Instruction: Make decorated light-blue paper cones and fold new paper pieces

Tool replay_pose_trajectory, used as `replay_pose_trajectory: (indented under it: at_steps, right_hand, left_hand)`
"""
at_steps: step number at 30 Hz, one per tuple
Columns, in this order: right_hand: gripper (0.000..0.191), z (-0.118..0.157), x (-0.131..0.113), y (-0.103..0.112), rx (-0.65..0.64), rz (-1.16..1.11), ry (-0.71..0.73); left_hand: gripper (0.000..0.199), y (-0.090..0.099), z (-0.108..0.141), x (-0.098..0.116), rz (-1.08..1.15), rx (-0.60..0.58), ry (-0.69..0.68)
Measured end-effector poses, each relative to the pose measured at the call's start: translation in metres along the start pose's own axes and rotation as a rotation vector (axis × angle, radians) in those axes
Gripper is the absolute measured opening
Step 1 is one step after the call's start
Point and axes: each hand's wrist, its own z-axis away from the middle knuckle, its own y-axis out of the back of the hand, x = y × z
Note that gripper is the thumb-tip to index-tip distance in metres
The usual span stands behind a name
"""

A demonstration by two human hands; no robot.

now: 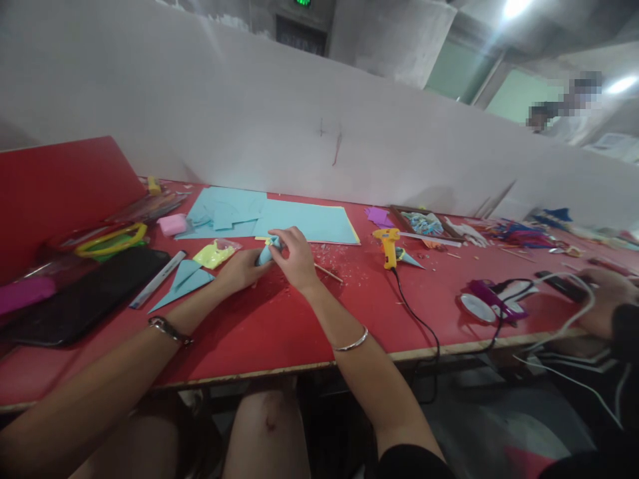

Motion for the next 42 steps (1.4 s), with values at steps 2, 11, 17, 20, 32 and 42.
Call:
replay_pose_trajectory:
  at_steps: [2, 11, 17, 20, 32, 42]
  right_hand:
    - [0.019, 0.000, 0.000, 0.000, 0.009, -0.001, -0.007]
    - [0.005, 0.000, 0.001, 0.000, -0.011, 0.019, 0.002]
    - [0.005, 0.000, 0.002, -0.001, 0.010, 0.025, 0.008]
    - [0.004, 0.000, 0.002, -0.001, 0.017, 0.024, 0.013]
    - [0.004, 0.000, 0.003, -0.002, 0.029, -0.009, -0.029]
    - [0.003, 0.000, -0.003, 0.000, 0.037, -0.024, -0.046]
  left_hand:
    - [0.032, 0.000, 0.000, -0.001, 0.000, -0.002, -0.006]
    - [0.035, -0.004, -0.003, -0.007, -0.109, 0.025, -0.028]
    - [0.040, -0.002, -0.001, -0.006, -0.153, 0.038, -0.031]
    - [0.042, -0.001, -0.001, -0.004, -0.168, 0.042, -0.018]
    - [0.040, 0.002, 0.001, -0.001, -0.326, 0.057, 0.033]
    - [0.036, 0.006, -0.002, -0.007, -0.340, 0.115, 0.086]
